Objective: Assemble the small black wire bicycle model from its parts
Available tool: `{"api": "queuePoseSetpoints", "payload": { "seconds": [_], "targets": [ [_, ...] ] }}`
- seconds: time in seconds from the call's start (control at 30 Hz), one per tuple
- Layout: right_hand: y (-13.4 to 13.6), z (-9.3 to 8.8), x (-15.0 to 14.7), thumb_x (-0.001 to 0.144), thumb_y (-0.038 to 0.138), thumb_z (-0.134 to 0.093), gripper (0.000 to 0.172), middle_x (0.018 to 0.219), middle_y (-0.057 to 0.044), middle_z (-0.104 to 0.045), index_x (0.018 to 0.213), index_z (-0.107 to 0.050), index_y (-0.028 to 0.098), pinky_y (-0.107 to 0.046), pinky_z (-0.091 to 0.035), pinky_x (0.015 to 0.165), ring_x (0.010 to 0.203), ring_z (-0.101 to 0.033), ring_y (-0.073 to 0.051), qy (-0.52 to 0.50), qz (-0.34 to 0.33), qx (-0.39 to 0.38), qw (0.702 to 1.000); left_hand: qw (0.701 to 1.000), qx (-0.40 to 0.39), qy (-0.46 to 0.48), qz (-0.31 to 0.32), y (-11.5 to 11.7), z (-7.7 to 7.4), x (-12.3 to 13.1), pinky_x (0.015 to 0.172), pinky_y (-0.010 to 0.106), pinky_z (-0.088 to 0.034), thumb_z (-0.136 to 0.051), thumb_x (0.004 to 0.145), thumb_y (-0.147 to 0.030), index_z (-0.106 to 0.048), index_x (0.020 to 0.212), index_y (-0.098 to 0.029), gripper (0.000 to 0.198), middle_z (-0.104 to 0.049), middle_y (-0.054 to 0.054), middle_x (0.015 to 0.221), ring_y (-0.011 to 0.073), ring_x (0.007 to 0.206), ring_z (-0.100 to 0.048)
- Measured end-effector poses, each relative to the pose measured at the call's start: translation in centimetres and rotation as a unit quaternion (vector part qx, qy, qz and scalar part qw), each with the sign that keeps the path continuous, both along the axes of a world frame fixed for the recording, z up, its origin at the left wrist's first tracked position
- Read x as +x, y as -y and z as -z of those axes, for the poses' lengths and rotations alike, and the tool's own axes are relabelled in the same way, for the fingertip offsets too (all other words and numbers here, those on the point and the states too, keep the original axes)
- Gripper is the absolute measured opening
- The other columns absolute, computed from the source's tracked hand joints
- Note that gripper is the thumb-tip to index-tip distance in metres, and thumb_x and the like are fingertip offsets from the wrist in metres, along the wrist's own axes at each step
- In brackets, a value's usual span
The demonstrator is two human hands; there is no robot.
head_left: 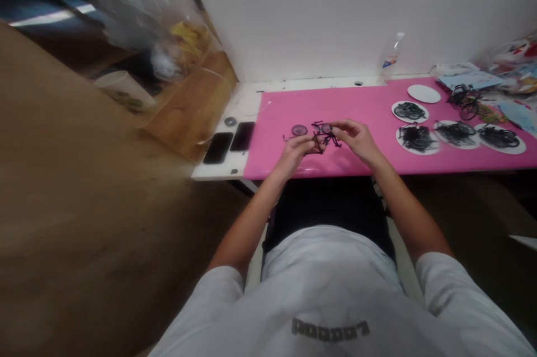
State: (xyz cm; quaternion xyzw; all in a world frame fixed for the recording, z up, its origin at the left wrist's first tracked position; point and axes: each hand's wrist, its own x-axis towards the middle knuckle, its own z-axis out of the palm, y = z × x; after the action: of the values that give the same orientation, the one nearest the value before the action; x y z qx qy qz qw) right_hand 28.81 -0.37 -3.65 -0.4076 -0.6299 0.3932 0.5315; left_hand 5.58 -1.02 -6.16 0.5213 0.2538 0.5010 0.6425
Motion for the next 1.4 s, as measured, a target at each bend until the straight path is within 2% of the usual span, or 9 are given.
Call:
{"api": "queuePoseSetpoints", "payload": {
  "seconds": [0.1,0.2,0.47,0.63,0.8,0.97,1.1,1.23,1.4],
  "targets": [
    [0.2,-0.3,0.0,0.084,0.065,-0.093,0.048,0.119,-0.007,-0.085,0.114,-0.088,0.028,-0.042,-0.065,0.104,0.112,-0.078,-0.024,-0.003,-0.007,0.007,1.0,1.0,0.012,0.0,-0.003,-0.1,0.4,0.1,0.1,0.042,-0.064,-0.092,0.082,-0.047,-0.086,0.103,-0.02,0.035,-0.086,0.01,0.101,0.0267,0.098,-0.084],
    [0.1,-0.3,0.2,0.085,0.064,-0.092,0.047,0.12,-0.007,-0.085,0.115,-0.088,0.028,-0.043,-0.065,0.105,0.111,-0.078,-0.024,-0.005,-0.005,0.009,1.0,1.0,0.01,0.003,-0.006,-0.2,0.4,0.1,0.102,0.044,-0.064,-0.091,0.082,-0.047,-0.086,0.104,-0.019,0.036,-0.086,0.011,0.101,0.0278,0.1,-0.084],
    [-0.5,0.5,0.3,0.08,0.065,-0.095,0.048,0.113,-0.007,-0.086,0.11,-0.089,0.028,-0.039,-0.067,0.092,0.101,-0.079,-0.022,-0.004,0.009,-0.006,1.0,0.999,-0.026,0.037,-0.005,-0.3,-0.2,-0.5,0.104,0.048,-0.063,-0.085,0.08,-0.048,-0.083,0.112,-0.017,0.044,-0.086,0.014,0.105,0.0302,0.104,-0.083],
    [-0.5,0.7,0.3,0.081,0.062,-0.095,0.046,0.11,-0.008,-0.086,0.108,-0.089,0.026,-0.039,-0.068,0.09,0.096,-0.08,-0.022,0.009,-0.003,-0.014,1.0,0.999,-0.004,0.038,-0.021,-0.8,0.1,-1.1,0.105,0.049,-0.063,-0.08,0.081,-0.054,-0.08,0.117,-0.019,0.051,-0.083,0.017,0.119,0.0323,0.119,-0.079],
    [-0.1,0.3,0.1,0.077,0.062,-0.098,0.046,0.107,-0.008,-0.087,0.103,-0.09,0.025,-0.04,-0.068,0.088,0.092,-0.079,-0.022,0.001,-0.006,-0.024,1.0,0.998,-0.004,0.047,-0.038,-0.8,0.2,-0.8,0.103,0.043,-0.063,-0.093,0.075,-0.045,-0.082,0.119,-0.021,0.052,-0.081,0.015,0.131,0.0297,0.124,-0.077],
    [0.1,0.2,-0.1,0.075,0.062,-0.099,0.047,0.105,-0.007,-0.086,0.102,-0.089,0.025,-0.04,-0.068,0.088,0.091,-0.079,-0.022,-0.006,-0.009,-0.026,1.0,0.999,0.004,0.01,-0.044,-0.6,0.5,-0.1,0.101,0.041,-0.064,-0.098,0.079,-0.046,-0.083,0.12,-0.024,0.049,-0.081,0.014,0.134,0.0277,0.118,-0.08],
    [0.3,0.1,-0.3,0.077,0.061,-0.099,0.046,0.104,-0.007,-0.086,0.103,-0.088,0.025,-0.042,-0.069,0.09,0.091,-0.08,-0.023,-0.006,-0.02,-0.024,0.999,1.0,0.002,-0.011,-0.003,-0.6,0.9,0.2,0.105,0.044,-0.065,-0.098,0.081,-0.05,-0.085,0.119,-0.023,0.049,-0.084,0.013,0.127,0.0277,0.112,-0.082],
    [0.5,-0.1,-0.5,0.075,0.064,-0.099,0.05,0.1,-0.007,-0.086,0.102,-0.088,0.024,-0.045,-0.07,0.091,0.09,-0.08,-0.024,-0.012,-0.022,-0.029,0.999,1.0,0.012,-0.025,0.007,-0.5,1.1,0.4,0.111,0.05,-0.063,-0.097,0.084,-0.05,-0.086,0.122,-0.021,0.049,-0.086,0.013,0.119,0.0294,0.111,-0.084],
    [0.7,-0.4,-0.5,0.074,0.063,-0.1,0.05,0.106,-0.007,-0.086,0.102,-0.088,0.024,-0.043,-0.068,0.095,0.097,-0.08,-0.024,-0.013,-0.019,-0.037,0.999,1.0,0.014,-0.014,0.016,-0.2,0.8,0.4,0.113,0.053,-0.062,-0.096,0.086,-0.049,-0.085,0.125,-0.02,0.05,-0.087,0.014,0.116,0.032,0.11,-0.085]
  ]
}}
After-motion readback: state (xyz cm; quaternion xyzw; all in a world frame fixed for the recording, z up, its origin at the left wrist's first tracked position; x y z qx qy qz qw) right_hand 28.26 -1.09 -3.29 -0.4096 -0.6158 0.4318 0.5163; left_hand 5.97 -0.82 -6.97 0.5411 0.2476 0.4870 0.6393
